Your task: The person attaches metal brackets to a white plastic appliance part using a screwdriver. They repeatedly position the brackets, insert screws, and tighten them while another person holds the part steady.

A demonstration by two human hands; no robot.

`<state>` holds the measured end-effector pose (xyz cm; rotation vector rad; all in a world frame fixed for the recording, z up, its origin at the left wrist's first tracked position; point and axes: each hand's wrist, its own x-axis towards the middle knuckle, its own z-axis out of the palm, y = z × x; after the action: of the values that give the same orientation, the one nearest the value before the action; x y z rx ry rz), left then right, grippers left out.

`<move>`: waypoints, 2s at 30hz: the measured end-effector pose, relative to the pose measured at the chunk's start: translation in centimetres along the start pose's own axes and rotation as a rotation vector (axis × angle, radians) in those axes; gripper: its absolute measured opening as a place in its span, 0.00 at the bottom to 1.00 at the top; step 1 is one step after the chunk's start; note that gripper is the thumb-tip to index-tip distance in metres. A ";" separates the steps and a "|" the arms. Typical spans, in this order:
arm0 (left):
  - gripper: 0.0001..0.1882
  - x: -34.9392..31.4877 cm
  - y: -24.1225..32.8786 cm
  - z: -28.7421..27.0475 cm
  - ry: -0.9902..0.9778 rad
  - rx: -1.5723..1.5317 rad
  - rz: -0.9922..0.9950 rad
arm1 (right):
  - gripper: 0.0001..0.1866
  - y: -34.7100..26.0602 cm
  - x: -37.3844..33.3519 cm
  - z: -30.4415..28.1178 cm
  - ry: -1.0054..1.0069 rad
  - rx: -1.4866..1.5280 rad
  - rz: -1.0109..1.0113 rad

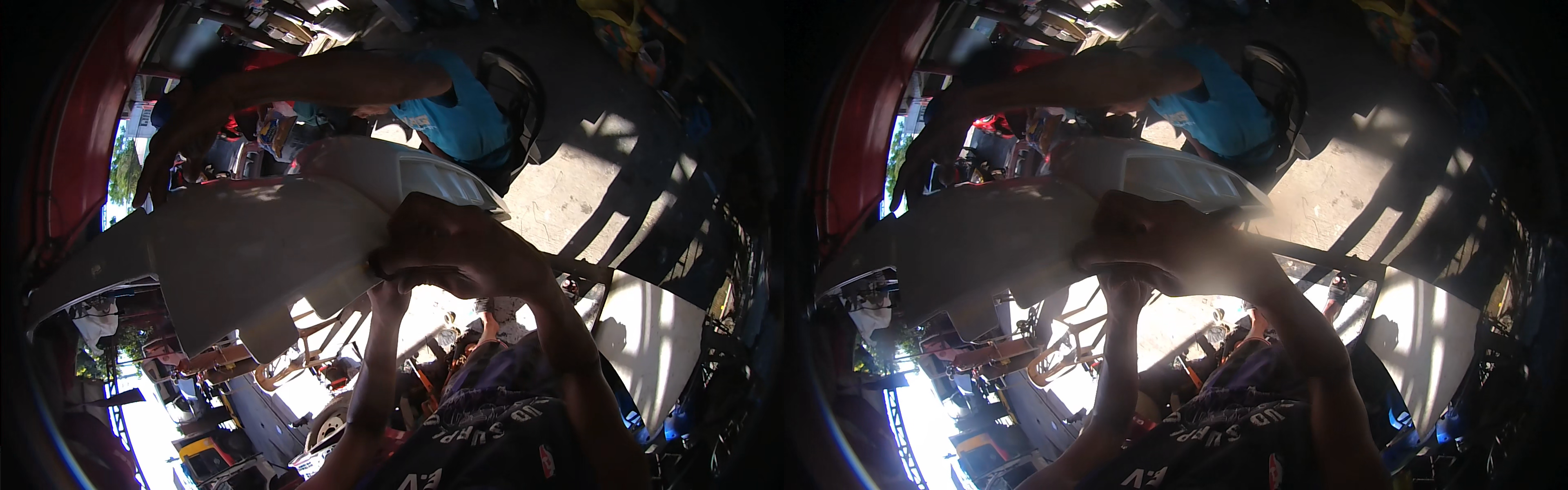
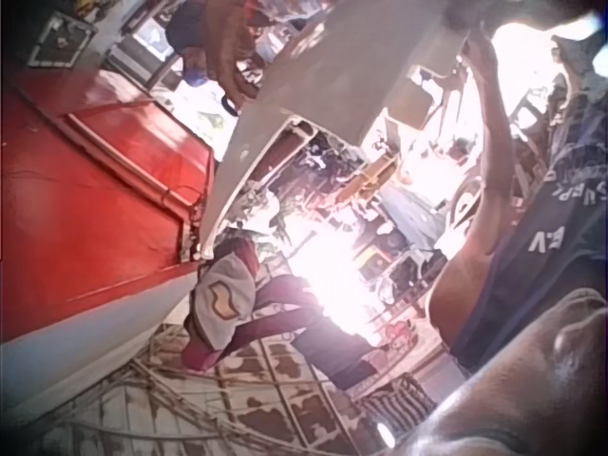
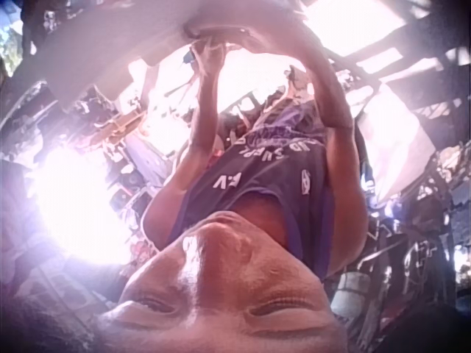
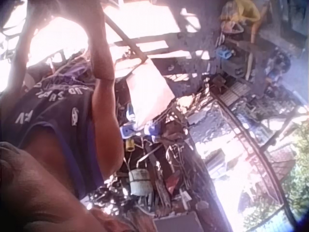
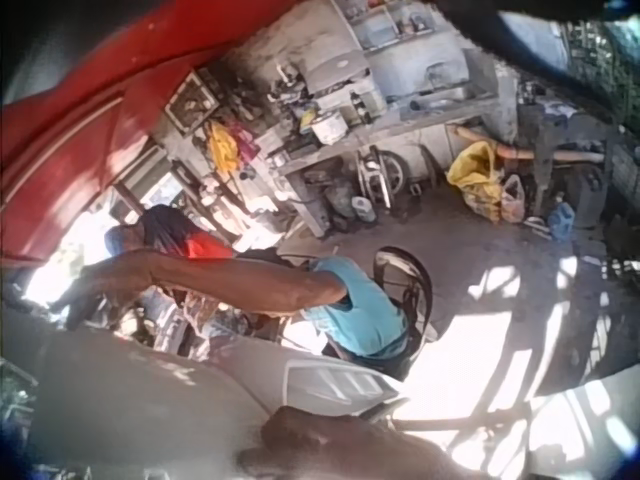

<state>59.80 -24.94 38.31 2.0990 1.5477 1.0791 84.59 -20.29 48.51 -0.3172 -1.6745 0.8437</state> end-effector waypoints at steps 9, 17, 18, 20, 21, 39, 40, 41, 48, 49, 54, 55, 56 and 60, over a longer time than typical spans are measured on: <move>0.15 -1.1 -2.9 2.1 -0.053 -0.668 -0.130 | 0.18 -3.3 0.4 0.9 0.107 -0.139 0.152; 0.13 2.0 1.9 1.4 -0.160 -1.174 -0.292 | 0.20 -3.9 1.0 1.5 0.134 -0.230 0.160; 0.13 2.0 2.0 1.5 -0.147 -1.116 -0.274 | 0.21 -4.1 1.0 1.6 0.127 -0.269 0.148; 0.11 2.0 1.8 1.5 -0.143 -0.995 -0.280 | 0.24 -4.2 1.0 1.6 0.115 -0.314 0.117; 0.11 2.0 1.9 1.5 -0.137 -0.977 -0.293 | 0.25 -4.1 1.1 1.5 0.112 -0.320 0.094; 0.13 5.8 6.1 2.3 -0.072 -1.189 -0.265 | 0.29 -2.0 -1.8 -0.6 0.046 -0.418 0.291; 0.14 5.9 6.0 2.4 -0.110 -1.164 -0.237 | 0.26 -1.9 -2.1 -1.2 0.069 -0.353 0.280; 0.15 6.1 5.7 2.4 -0.147 -1.139 -0.209 | 0.24 -2.2 -2.2 -1.5 0.087 -0.276 0.360; 0.13 6.7 8.8 2.4 -0.118 -1.017 -0.124 | 0.25 -2.8 -4.6 -2.8 0.080 -0.191 0.376; 0.13 6.7 8.8 2.4 -0.133 -1.016 -0.119 | 0.25 -3.4 -4.8 -2.5 0.078 -0.268 0.345; 0.20 7.0 8.7 3.1 -0.143 -1.039 -0.159 | 0.17 -2.0 -6.9 1.7 0.429 -0.620 0.321; 0.22 7.0 8.9 3.0 -0.135 -1.049 -0.163 | 0.15 -1.6 -7.3 2.4 0.483 -0.656 0.322; 0.23 6.9 9.3 2.9 -0.128 -1.059 -0.168 | 0.13 -1.3 -7.5 3.0 0.539 -0.694 0.322; 0.19 6.8 8.8 3.0 -0.185 -1.080 -0.154 | 0.11 -1.0 -7.4 4.5 0.665 -0.838 0.190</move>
<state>68.76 -21.41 44.54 1.2505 0.7149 1.2185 82.77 -27.18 43.51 -1.2028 -1.2820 0.0752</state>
